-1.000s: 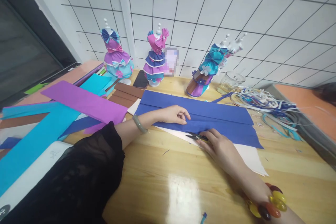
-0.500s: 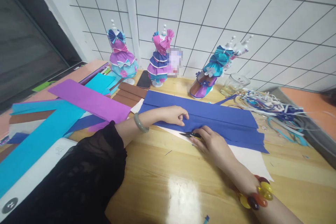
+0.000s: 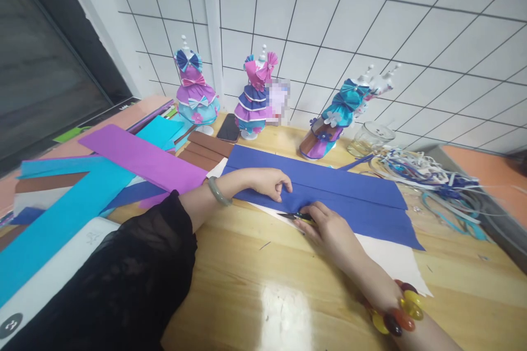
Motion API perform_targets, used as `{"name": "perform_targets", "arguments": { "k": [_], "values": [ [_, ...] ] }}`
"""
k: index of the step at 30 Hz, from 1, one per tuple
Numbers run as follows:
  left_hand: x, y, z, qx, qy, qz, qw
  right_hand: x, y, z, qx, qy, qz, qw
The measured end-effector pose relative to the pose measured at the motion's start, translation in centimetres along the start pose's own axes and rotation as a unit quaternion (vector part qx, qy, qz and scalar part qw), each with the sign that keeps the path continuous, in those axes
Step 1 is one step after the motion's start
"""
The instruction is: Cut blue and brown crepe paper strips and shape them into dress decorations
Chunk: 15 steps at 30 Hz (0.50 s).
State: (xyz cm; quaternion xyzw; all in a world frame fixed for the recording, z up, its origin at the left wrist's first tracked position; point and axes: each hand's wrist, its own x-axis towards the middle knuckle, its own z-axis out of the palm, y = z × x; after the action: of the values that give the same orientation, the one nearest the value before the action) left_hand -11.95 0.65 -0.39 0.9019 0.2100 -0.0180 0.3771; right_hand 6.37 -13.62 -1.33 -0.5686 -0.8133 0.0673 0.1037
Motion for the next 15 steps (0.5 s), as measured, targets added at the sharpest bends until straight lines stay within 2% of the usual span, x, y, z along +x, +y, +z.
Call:
{"name": "perform_targets", "arguments": {
  "k": [15],
  "values": [
    [0.04, -0.42, -0.13, 0.012, -0.015, -0.003, 1.000, 0.18, 0.10, 0.81, 0.007, 0.000, 0.008, 1.000]
  ]
}}
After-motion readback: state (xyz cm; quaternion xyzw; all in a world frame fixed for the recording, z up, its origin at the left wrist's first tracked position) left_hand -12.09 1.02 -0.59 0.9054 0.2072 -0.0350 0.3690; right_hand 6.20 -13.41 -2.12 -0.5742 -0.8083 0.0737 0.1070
